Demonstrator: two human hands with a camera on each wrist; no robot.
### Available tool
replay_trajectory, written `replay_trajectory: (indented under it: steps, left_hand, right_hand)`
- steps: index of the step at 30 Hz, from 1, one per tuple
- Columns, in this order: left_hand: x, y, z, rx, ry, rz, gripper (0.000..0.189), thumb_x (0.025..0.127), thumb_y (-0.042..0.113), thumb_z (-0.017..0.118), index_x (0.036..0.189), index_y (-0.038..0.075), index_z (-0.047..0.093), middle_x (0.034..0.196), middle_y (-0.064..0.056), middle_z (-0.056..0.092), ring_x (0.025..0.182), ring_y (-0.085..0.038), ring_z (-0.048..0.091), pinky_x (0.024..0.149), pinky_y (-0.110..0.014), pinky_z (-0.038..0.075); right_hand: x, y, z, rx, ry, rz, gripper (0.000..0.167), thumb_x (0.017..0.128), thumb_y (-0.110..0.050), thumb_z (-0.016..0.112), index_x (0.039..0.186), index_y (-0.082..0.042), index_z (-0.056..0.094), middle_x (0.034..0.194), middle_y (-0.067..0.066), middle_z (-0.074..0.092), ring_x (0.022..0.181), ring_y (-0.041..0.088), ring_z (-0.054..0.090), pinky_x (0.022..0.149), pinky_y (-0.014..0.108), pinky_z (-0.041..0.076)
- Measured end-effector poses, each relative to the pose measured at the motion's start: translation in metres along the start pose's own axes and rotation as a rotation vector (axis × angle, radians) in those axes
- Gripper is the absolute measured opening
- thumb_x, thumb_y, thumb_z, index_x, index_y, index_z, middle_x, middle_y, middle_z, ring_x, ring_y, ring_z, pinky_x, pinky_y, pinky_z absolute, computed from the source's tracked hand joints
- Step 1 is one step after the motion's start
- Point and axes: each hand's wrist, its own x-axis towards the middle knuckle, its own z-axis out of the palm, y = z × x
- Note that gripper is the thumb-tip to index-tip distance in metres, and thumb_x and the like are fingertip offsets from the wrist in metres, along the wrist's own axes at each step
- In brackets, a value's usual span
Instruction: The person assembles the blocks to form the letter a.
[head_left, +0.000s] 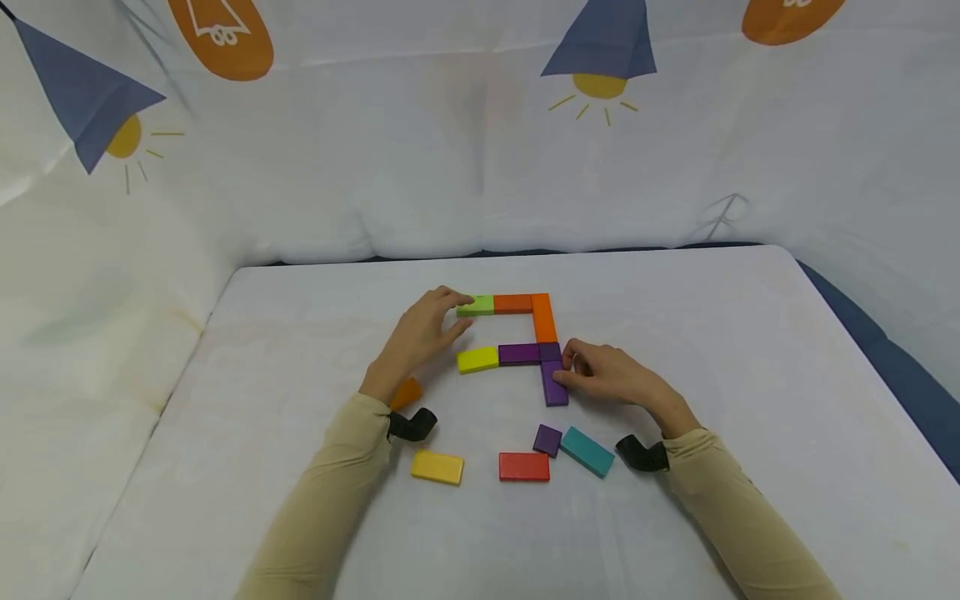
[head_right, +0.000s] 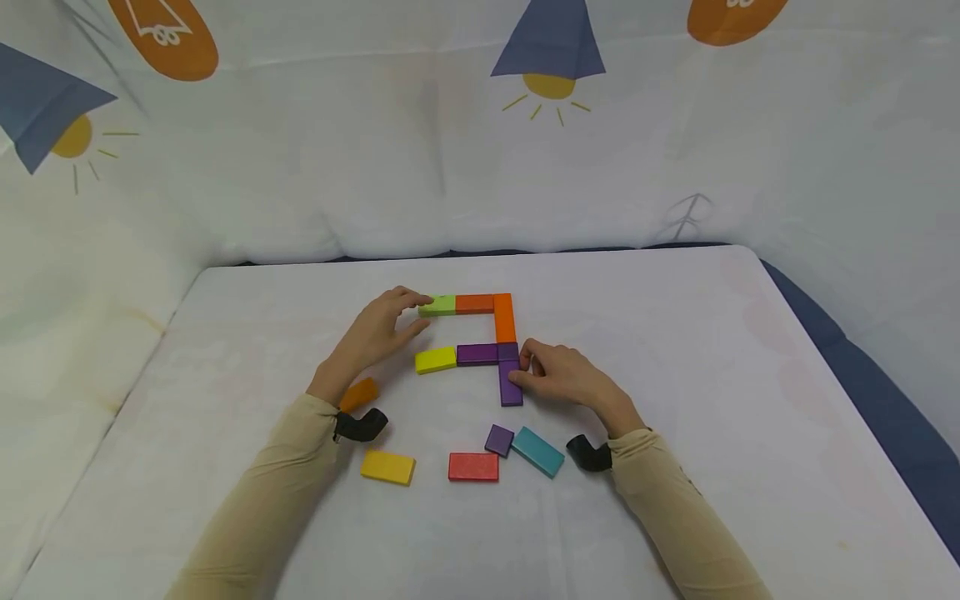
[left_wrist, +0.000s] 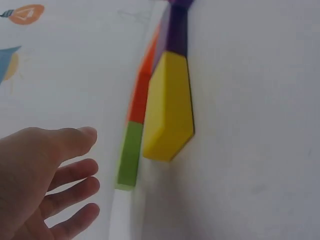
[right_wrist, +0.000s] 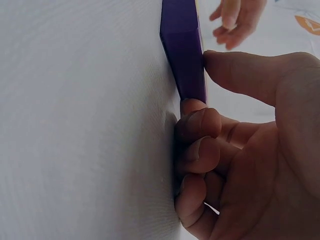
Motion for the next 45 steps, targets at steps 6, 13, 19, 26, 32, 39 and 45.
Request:
replay_trajectory:
  steps: [6,13,19,26,32,39,45]
  left_hand:
    - [0.015,-0.006,0.006,0.013,-0.044,0.000,0.037,0.089,0.021,0.066,0.125,0.010,0.059,0.125,-0.007,0.054,0.117,-0.023,0.049,0.099,-0.039,0.042]
    - [0.025,-0.010,0.014,0.039,-0.069,-0.023,0.039,0.089,0.019,0.066,0.126,0.012,0.059,0.128,-0.007,0.054,0.120,-0.023,0.047,0.100,-0.040,0.041]
    - [0.026,-0.012,0.022,0.053,-0.080,-0.041,0.038,0.090,0.012,0.063,0.127,0.011,0.058,0.126,-0.008,0.055,0.119,-0.024,0.048,0.101,-0.038,0.040]
    - [0.027,-0.012,0.027,0.054,-0.029,-0.037,0.035,0.090,0.007,0.062,0.125,0.012,0.060,0.122,-0.007,0.056,0.114,-0.023,0.049,0.100,-0.036,0.041]
    - [0.028,-0.011,0.028,0.042,-0.028,-0.054,0.035,0.091,0.008,0.061,0.125,0.012,0.060,0.121,-0.007,0.056,0.114,-0.023,0.049,0.100,-0.035,0.040]
    - [0.028,-0.009,0.030,0.038,-0.024,-0.063,0.034,0.091,0.009,0.061,0.125,0.012,0.060,0.122,-0.007,0.056,0.113,-0.024,0.050,0.099,-0.036,0.041]
    - [0.029,-0.009,0.031,0.035,-0.021,-0.061,0.034,0.091,0.009,0.061,0.125,0.012,0.060,0.122,-0.008,0.056,0.112,-0.024,0.050,0.098,-0.036,0.042]
  right_hand:
    - [-0.001,-0.001,0.000,-0.004,0.004,-0.003,0.024,0.091,-0.034,0.061,0.098,-0.013,0.051,0.069,-0.001,0.050,0.059,0.014,0.045,0.053,0.026,0.034]
    - [0.001,-0.003,0.002,0.011,0.007,-0.020,0.024,0.091,-0.034,0.061,0.097,-0.013,0.052,0.068,-0.001,0.050,0.059,0.013,0.045,0.052,0.026,0.033]
    - [0.000,-0.004,0.004,0.008,0.005,-0.004,0.023,0.091,-0.034,0.062,0.097,-0.014,0.052,0.068,-0.002,0.050,0.058,0.013,0.045,0.052,0.026,0.033]
    - [-0.001,-0.003,0.002,0.010,0.006,-0.009,0.022,0.091,-0.033,0.061,0.096,-0.014,0.052,0.068,-0.002,0.049,0.059,0.013,0.045,0.053,0.026,0.033]
    - [0.000,-0.002,0.002,0.001,0.006,0.000,0.021,0.091,-0.033,0.061,0.094,-0.014,0.053,0.067,-0.002,0.048,0.058,0.013,0.044,0.052,0.026,0.032]
    - [0.000,0.000,0.001,-0.005,0.009,-0.002,0.022,0.091,-0.034,0.061,0.094,-0.013,0.054,0.067,-0.002,0.047,0.059,0.013,0.044,0.053,0.026,0.032]
    - [0.000,0.001,0.000,-0.001,0.009,0.011,0.022,0.091,-0.034,0.061,0.093,-0.014,0.054,0.066,-0.002,0.047,0.058,0.013,0.044,0.052,0.025,0.031]
